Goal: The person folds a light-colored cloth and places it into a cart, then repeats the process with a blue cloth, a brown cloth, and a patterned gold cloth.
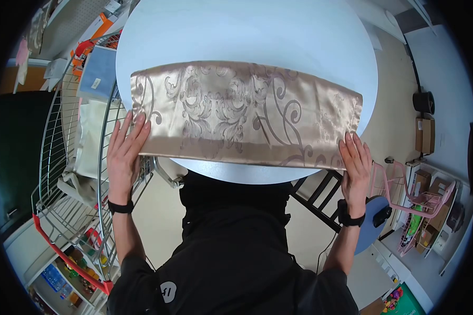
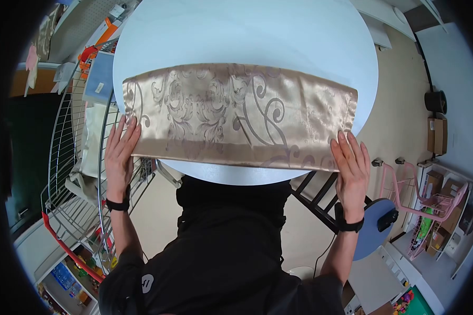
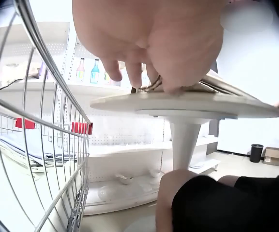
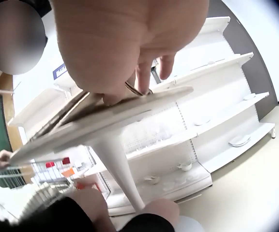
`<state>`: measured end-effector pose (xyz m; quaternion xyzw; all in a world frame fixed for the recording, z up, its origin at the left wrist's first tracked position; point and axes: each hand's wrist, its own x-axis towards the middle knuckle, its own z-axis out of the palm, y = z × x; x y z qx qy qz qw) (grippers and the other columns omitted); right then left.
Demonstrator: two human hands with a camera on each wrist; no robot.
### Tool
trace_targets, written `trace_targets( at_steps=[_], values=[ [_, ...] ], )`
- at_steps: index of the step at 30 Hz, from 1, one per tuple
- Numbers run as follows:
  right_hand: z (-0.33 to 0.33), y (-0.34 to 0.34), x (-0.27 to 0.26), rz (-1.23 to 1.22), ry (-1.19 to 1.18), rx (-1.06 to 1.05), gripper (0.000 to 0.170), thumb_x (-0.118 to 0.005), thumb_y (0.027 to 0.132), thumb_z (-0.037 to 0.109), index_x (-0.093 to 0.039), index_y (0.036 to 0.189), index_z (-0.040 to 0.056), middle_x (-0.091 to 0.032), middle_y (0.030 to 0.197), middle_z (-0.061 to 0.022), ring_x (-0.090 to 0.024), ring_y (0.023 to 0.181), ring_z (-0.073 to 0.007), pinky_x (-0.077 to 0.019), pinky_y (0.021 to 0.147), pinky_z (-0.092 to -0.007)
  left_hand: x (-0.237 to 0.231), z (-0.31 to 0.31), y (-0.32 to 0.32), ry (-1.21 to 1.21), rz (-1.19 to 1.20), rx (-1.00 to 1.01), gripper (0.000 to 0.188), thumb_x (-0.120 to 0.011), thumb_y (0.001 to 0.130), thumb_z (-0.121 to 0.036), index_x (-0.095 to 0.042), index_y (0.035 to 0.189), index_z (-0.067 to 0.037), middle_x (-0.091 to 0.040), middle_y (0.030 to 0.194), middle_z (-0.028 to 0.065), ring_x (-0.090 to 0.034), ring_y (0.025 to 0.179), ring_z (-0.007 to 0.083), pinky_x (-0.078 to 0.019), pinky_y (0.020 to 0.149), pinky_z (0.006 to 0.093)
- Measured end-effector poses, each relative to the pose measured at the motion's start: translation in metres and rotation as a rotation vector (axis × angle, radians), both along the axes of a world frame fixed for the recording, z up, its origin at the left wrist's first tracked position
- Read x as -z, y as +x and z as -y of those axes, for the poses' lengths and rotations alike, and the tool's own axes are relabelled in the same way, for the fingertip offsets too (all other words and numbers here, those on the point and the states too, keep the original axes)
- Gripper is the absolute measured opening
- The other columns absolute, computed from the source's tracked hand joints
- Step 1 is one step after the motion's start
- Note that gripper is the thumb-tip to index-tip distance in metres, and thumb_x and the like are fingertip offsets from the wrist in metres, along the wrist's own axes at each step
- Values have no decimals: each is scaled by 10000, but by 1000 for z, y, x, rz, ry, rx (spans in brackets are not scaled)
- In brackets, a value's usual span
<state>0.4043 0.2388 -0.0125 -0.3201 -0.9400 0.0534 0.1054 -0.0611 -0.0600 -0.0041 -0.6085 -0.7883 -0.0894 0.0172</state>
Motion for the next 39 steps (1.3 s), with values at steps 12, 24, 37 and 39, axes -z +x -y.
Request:
trace_targets(
  at_steps=[12, 24, 37, 39],
  values=[
    [-23, 60, -81, -816, -572, 11, 300, -585, 1100, 147, -665, 1310, -51, -750, 1231, -207, -726, 1163, -297, -516, 1095, -530, -62, 31, -25, 798, 947, -85, 262, -652, 1056, -162, -682, 1243, 19, -765, 1074, 214, -725, 1067, 404, -522, 1052, 537],
    [-134, -63, -6, -493, -1002, 319, 332, -530, 1160, 207, -672, 1388, 13, -732, 1163, -40, -638, 1047, -112, -500, 968, -281, -2, -121, -90, 242, 1309, -380, 274, -675, 1119, -305, -730, 1173, -42, -753, 951, -8, -663, 796, 36, -524, 708, 211],
    [-95, -74, -36, -372, -108, 302, 187, -678, 1075, 168, -718, 1185, 22, -691, 831, -119, -718, 749, -267, -543, 677, -394, -28, -125, -75, 80, 176, -433, 268, -708, 1067, -282, -750, 1078, -18, -764, 887, 108, -737, 782, 262, -551, 715, 390],
    [-91, -81, -47, -363, -24, 93, 193, -705, 1047, 146, -724, 1202, 32, -703, 926, -122, -724, 843, -300, -554, 743, -408, -46, -133, -68, 183, 58, -282, 242, -730, 1039, -262, -756, 1112, -33, -778, 1032, 132, -748, 926, 323, -567, 789, 426]
  ],
)
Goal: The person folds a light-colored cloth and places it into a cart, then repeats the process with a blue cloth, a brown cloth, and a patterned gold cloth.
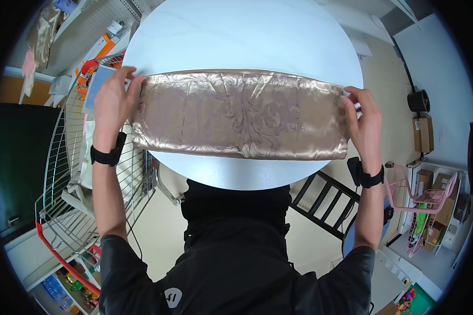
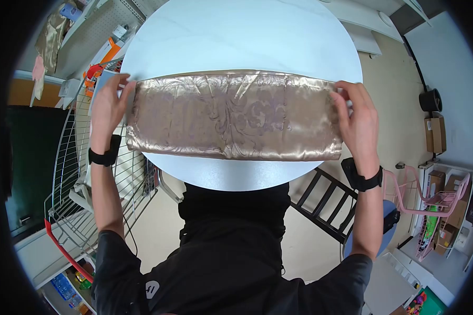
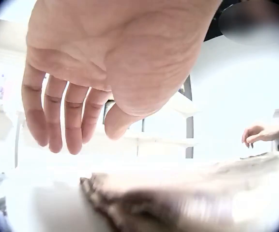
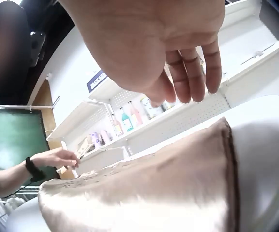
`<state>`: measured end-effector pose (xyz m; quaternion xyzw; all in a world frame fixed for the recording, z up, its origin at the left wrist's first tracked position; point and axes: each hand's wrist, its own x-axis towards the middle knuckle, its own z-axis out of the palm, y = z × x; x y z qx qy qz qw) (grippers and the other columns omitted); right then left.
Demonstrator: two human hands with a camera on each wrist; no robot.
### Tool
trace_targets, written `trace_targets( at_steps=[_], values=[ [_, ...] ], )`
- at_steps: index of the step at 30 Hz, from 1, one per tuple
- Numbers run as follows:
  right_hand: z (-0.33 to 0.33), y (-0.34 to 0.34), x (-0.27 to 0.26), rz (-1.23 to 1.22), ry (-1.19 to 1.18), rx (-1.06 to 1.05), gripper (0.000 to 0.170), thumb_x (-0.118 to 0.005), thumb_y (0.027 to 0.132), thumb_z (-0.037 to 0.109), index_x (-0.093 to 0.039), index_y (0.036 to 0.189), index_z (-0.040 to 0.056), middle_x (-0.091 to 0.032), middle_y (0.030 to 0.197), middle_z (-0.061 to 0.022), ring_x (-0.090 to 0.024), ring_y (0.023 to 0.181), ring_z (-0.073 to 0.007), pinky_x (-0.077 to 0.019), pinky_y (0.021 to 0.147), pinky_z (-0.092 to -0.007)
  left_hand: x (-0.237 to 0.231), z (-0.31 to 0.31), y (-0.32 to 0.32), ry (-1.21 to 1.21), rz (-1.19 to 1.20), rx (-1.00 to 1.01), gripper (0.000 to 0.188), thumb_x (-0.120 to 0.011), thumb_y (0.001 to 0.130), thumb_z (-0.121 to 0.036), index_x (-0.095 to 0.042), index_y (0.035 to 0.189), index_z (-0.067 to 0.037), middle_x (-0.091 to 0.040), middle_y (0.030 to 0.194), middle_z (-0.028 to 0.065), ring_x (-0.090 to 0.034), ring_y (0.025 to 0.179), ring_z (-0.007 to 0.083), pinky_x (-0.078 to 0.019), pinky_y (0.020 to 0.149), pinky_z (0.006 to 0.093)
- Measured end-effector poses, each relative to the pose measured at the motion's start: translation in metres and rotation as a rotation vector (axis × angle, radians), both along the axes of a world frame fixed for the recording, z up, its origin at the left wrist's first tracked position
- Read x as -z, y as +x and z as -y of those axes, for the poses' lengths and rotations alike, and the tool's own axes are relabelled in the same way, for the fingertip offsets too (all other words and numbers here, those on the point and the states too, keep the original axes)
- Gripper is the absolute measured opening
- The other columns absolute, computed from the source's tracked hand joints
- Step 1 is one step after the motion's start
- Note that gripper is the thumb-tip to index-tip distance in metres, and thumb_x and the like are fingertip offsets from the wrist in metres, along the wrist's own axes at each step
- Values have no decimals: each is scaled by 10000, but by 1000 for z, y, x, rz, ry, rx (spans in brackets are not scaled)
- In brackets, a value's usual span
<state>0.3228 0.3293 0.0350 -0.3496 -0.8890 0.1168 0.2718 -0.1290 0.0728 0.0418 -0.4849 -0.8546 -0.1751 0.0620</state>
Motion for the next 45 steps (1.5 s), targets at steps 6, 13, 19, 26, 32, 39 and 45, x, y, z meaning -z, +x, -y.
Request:
trace_targets(
  at_steps=[6, 13, 19, 26, 32, 39, 45],
  values=[
    [-29, -34, -6, 157, -35, -326, 255, -774, 940, 77, -742, 1186, 18, -702, 1117, -140, -655, 1064, -362, -541, 920, -422, -33, -57, 46, -6, 165, 498, 232, -781, 965, -196, -746, 1120, -27, -751, 1069, 121, -718, 968, 326, -569, 851, 414],
    [-68, -24, 28, -14, -532, -213, 170, -813, 942, 90, -758, 1038, -40, -672, 979, -82, -643, 854, -211, -527, 812, -335, 19, -76, 10, -150, 647, 474, 196, -803, 980, -164, -716, 952, 9, -657, 801, 54, -581, 751, 149, -499, 730, 324],
    [-74, -20, 41, -106, -522, -44, 166, -785, 974, 111, -752, 1019, -46, -704, 878, -93, -639, 789, -180, -515, 759, -321, 29, -75, 4, -118, 658, 352, 219, -779, 1022, -197, -744, 973, 14, -641, 738, 22, -540, 715, 106, -475, 695, 298],
    [-64, -23, 39, 58, -157, -94, 106, -721, 987, 88, -697, 985, -16, -715, 914, -180, -676, 896, -380, -530, 817, -461, 28, -75, 22, -134, 388, 306, 296, -777, 997, -294, -738, 906, -16, -701, 761, 87, -636, 741, 238, -504, 722, 395],
    [-70, -24, 41, 224, -5, -136, 131, -671, 1020, 88, -668, 1123, 7, -706, 1014, -183, -667, 1001, -414, -527, 859, -504, 26, -66, 29, -125, -58, 269, 316, -758, 995, -380, -721, 995, -67, -723, 978, 100, -652, 993, 333, -488, 862, 480],
    [4, 4, -6, 137, 79, -42, 351, -650, 1069, 174, -657, 1390, 31, -674, 1341, -211, -650, 1228, -423, -521, 1050, -468, -2, 15, 67, 216, 16, 203, 425, -716, 1034, -270, -670, 1386, -36, -670, 1426, 195, -616, 1332, 394, -465, 1118, 506],
    [140, -31, 6, 206, -156, -342, 945, -936, 724, 171, -539, 1576, 70, -496, 1654, -147, -424, 1569, -364, -344, 1280, -531, 47, 96, 111, 176, 96, 72, 586, -659, 1034, -153, -524, 1592, -38, -466, 1699, 186, -354, 1620, 401, -258, 1316, 547]
  ],
)
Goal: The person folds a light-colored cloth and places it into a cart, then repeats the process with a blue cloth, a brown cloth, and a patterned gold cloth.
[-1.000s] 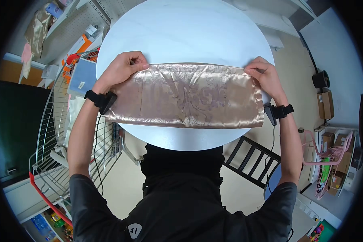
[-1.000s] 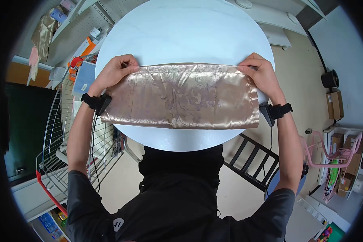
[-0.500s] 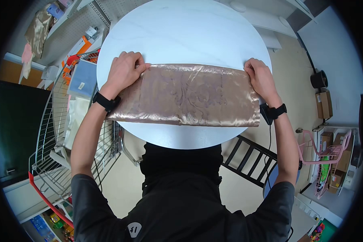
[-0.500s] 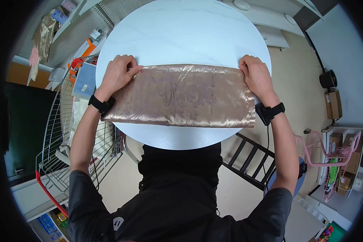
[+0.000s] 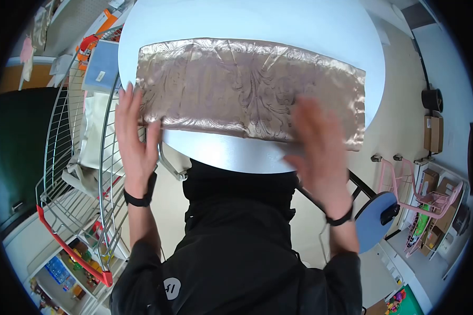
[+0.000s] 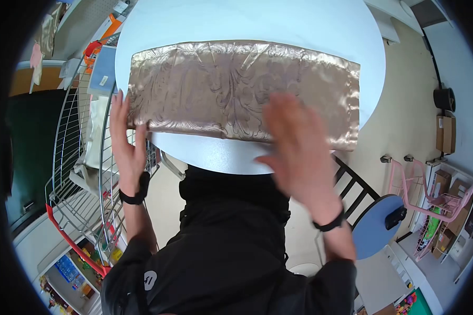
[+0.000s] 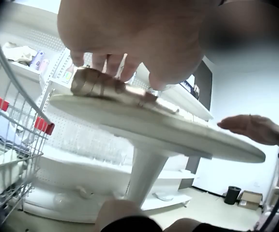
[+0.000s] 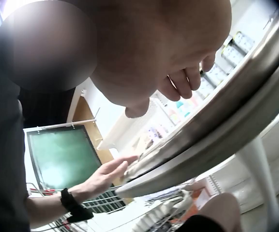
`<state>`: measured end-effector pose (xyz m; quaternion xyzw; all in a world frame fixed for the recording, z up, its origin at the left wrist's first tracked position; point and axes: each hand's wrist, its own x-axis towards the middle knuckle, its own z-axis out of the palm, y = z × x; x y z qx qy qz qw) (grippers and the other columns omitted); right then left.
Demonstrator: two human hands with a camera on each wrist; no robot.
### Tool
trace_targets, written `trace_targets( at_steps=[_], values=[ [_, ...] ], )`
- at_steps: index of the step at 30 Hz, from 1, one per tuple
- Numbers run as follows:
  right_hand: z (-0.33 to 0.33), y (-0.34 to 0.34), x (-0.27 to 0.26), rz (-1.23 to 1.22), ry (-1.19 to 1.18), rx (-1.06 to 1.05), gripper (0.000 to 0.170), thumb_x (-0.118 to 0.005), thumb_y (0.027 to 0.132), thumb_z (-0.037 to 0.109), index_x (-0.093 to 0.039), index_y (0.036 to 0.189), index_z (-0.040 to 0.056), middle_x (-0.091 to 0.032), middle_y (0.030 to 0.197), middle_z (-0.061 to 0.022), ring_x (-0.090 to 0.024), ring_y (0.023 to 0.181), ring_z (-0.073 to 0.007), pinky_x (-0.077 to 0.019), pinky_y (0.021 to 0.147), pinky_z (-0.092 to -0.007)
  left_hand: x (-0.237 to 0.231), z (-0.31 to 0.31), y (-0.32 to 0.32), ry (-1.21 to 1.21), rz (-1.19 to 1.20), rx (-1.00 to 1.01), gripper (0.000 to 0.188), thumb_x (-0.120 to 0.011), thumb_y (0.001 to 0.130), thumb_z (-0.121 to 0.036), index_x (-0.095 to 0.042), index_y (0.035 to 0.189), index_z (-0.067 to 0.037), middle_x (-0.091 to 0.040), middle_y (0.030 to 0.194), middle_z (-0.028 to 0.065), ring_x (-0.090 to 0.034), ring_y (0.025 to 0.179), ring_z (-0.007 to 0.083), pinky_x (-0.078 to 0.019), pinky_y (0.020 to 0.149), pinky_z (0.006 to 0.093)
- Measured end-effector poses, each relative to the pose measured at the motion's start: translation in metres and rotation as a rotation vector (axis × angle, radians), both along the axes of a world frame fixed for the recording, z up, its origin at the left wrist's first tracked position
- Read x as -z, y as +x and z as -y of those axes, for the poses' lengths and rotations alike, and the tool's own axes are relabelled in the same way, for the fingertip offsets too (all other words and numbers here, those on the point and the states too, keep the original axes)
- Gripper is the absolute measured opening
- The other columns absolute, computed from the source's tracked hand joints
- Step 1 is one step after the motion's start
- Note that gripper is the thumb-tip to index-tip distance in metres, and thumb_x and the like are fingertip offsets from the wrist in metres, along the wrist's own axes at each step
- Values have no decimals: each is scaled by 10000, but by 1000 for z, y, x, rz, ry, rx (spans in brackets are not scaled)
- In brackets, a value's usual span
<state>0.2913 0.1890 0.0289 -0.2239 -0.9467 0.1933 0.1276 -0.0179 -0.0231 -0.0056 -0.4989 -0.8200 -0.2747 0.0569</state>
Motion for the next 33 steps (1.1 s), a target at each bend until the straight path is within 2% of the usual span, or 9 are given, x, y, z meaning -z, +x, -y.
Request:
trace_targets(
  at_steps=[7, 16, 21, 22, 24, 26, 28, 30, 33],
  values=[
    [49, -67, 33, -4, -1, -32, 944, -634, 963, 623, -461, 1608, -44, -418, 1713, -199, -367, 1609, -370, -308, 1291, -555, 18, 20, 6, -207, -133, 124, 605, -636, 1072, -339, -541, 1607, -72, -499, 1691, 120, -388, 1609, 350, -200, 1332, 577],
    [50, -70, 43, 74, 51, -40, 991, -623, 938, 648, -435, 1627, -38, -390, 1735, -180, -325, 1635, -336, -293, 1309, -540, 22, 29, 6, -290, -76, 109, 673, -658, 1030, -295, -494, 1651, -95, -427, 1741, 126, -358, 1629, 338, -213, 1326, 570],
    [50, -69, 41, 91, 51, -38, 994, -624, 936, 652, -437, 1627, -38, -380, 1743, -179, -321, 1637, -332, -277, 1322, -521, 19, 31, 3, -198, 128, 140, 732, -654, 975, -168, -451, 1669, -54, -398, 1746, 179, -304, 1644, 405, -179, 1341, 556],
    [50, -67, 41, 95, 50, -37, 996, -620, 936, 656, -437, 1626, -38, -379, 1744, -178, -321, 1637, -330, -276, 1323, -517, 30, 39, -2, -41, 254, 150, 711, -632, 1006, -146, -422, 1674, -27, -400, 1747, 191, -365, 1619, 385, -233, 1332, 521],
    [50, -68, 41, 95, 48, -32, 999, -612, 937, 665, -439, 1626, -37, -377, 1746, -176, -321, 1637, -326, -272, 1326, -511, 45, 40, 6, 346, 497, -125, 644, -594, 1085, -185, -399, 1670, 2, -433, 1720, 206, -455, 1556, 339, -351, 1285, 474],
    [51, -68, 41, 93, 46, -20, 1007, -603, 937, 676, -436, 1628, -37, -385, 1741, -171, -323, 1637, -321, -272, 1327, -510, 43, 41, -2, 396, 633, -348, 550, -484, 1181, -296, -429, 1640, 2, -446, 1691, 194, -500, 1514, 286, -471, 1208, 461],
    [51, -68, 40, 88, 49, -22, 1009, -602, 938, 677, -433, 1629, -37, -388, 1739, -170, -324, 1636, -320, -273, 1326, -510, 50, 56, -17, 311, 1020, -452, 555, -526, 1165, -460, -592, 1450, 12, -695, 1358, 164, -724, 1172, 216, -619, 936, 387],
    [50, -68, 40, 83, 40, -25, 1006, -596, 942, 677, -432, 1630, -37, -392, 1735, -168, -325, 1635, -320, -274, 1325, -510, 52, 62, -24, 243, 1343, -372, 548, -479, 1162, -544, -668, 1191, -31, -769, 1085, 116, -761, 957, 176, -600, 801, 315],
    [50, -68, 41, 66, 41, -23, 998, -598, 944, 673, -435, 1629, -36, -398, 1731, -167, -329, 1634, -316, -280, 1322, -510, 48, 53, -24, 177, 1300, -319, 558, -458, 1156, -586, -650, 1017, -81, -756, 860, 69, -751, 812, 158, -553, 715, 263]
  ],
)
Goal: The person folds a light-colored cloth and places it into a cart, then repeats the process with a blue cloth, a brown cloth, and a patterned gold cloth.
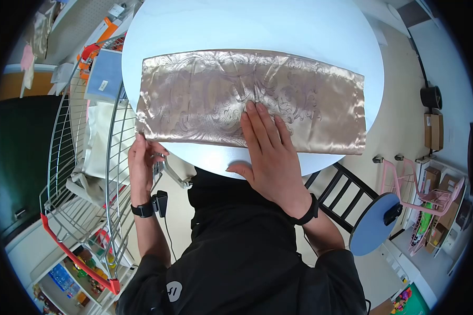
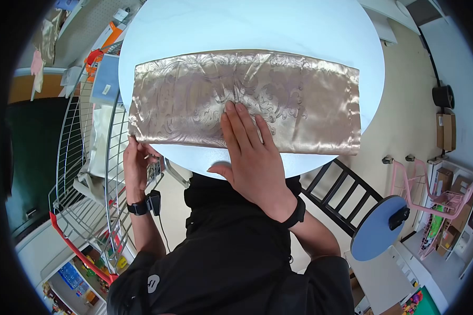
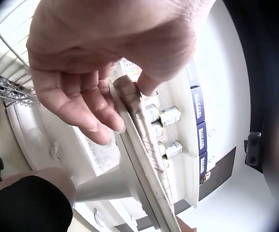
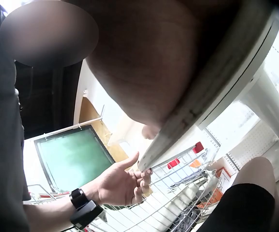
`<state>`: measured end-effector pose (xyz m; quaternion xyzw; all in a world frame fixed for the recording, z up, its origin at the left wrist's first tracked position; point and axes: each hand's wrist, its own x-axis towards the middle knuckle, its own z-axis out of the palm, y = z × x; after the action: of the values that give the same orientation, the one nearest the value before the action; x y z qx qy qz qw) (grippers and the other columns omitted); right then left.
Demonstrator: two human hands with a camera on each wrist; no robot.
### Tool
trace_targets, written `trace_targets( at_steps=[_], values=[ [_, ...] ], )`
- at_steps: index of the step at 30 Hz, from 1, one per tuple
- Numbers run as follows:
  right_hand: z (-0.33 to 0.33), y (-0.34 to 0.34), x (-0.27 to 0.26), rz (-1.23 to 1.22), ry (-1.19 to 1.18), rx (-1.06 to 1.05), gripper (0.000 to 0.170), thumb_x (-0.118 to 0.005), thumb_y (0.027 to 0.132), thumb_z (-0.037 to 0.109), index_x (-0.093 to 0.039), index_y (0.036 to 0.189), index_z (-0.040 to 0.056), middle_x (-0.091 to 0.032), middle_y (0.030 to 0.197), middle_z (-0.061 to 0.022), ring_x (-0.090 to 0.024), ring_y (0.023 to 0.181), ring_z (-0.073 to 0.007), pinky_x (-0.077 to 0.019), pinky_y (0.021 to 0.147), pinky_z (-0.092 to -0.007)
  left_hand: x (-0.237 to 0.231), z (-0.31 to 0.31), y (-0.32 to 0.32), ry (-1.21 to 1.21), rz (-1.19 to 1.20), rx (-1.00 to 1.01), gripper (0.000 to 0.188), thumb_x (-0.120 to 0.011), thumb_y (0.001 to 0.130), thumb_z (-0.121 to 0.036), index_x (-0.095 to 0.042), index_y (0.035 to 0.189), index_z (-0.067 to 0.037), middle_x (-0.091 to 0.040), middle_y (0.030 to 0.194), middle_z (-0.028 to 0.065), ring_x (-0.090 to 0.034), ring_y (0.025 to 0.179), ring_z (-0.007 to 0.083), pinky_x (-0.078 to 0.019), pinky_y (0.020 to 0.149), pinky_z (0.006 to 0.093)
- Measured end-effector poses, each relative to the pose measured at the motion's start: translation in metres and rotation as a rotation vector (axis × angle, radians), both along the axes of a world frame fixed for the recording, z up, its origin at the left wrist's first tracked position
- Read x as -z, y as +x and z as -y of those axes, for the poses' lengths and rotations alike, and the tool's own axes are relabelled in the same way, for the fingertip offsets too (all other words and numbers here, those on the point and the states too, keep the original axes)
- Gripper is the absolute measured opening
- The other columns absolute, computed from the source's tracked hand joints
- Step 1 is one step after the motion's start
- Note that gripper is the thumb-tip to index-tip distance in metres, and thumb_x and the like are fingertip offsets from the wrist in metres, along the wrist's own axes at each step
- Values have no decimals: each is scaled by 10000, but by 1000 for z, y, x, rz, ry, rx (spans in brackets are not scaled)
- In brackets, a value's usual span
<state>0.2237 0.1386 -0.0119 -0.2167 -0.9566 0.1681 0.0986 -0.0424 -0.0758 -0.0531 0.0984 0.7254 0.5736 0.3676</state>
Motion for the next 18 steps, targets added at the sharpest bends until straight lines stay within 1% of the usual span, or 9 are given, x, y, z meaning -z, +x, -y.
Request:
trace_targets(
  at_steps=[3, 5, 7, 10, 13, 14, 15, 17, 18],
  values=[
    [0, 1, 1, -29, -3, 6, 985, -611, 945, 660, -444, 1622, -36, -412, 1721, -168, -341, 1627, -313, -292, 1317, -509, -5, -5, -3, 28, -39, 9, 529, -501, 1149, -563, -669, 1011, -81, -734, 762, 54, -740, 763, 141, -539, 677, 255],
    [0, 0, 2, -59, -3, 15, 973, -620, 945, 650, -453, 1615, -36, -424, 1712, -168, -354, 1620, -311, -299, 1314, -509, -8, -10, -1, -57, -154, -5, 449, -576, 1141, -490, -695, 997, -81, -716, 726, 43, -726, 701, 127, -503, 629, 244],
    [0, 0, 3, -86, -5, 20, 944, -637, 952, 625, -466, 1604, -36, -436, 1701, -174, -371, 1609, -316, -305, 1309, -511, -21, -20, 6, -126, -264, -19, 418, -605, 1136, -450, -700, 970, -79, -709, 721, 33, -723, 696, 125, -497, 622, 243],
    [0, 2, 2, -139, -57, 22, 893, -686, 953, 560, -485, 1586, -38, -451, 1685, -182, -392, 1595, -321, -311, 1305, -511, -21, -15, -2, -118, -287, 2, 371, -636, 1127, -396, -710, 968, -69, -704, 720, 23, -717, 694, 119, -503, 632, 246],
    [-4, 7, -9, -205, -142, -2, 861, -744, 954, 465, -467, 1595, -38, -457, 1676, -197, -407, 1582, -342, -324, 1293, -512, -39, -21, 1, -68, -403, -66, 333, -647, 1124, -344, -707, 971, -55, -709, 763, 27, -702, 707, 109, -507, 645, 244],
    [-5, 10, -13, -228, -170, -17, 856, -763, 954, 431, -455, 1602, -38, -458, 1673, -204, -412, 1577, -352, -330, 1288, -512, -46, -27, 7, 8, -468, -105, 307, -651, 1122, -303, -691, 951, -51, -689, 808, 19, -662, 711, 92, -509, 652, 239],
    [-4, 10, -16, -287, -264, -44, 853, -771, 960, 403, -441, 1612, -36, -456, 1673, -211, -423, 1567, -365, -337, 1281, -513, -52, -30, 9, 29, -540, -134, 254, -677, 1111, -240, -670, 939, -54, -641, 811, 0, -589, 709, 74, -482, 666, 229],
    [3, 10, -21, -403, -453, -100, 851, -788, 972, 349, -414, 1633, -34, -453, 1674, -226, -445, 1545, -393, -351, 1266, -513, -63, -39, 13, 162, -648, -132, 194, -703, 1094, -175, -662, 950, -51, -600, 802, -26, -530, 714, 57, -445, 699, 211],
    [7, 9, -21, -468, -554, -132, 861, -793, 985, 298, -369, 1660, -28, -436, 1684, -230, -456, 1529, -421, -372, 1254, -508, -73, -49, 21, 192, -704, -126, 181, -702, 1088, -157, -659, 953, -44, -599, 812, -20, -526, 727, 60, -442, 709, 220]
  ],
)
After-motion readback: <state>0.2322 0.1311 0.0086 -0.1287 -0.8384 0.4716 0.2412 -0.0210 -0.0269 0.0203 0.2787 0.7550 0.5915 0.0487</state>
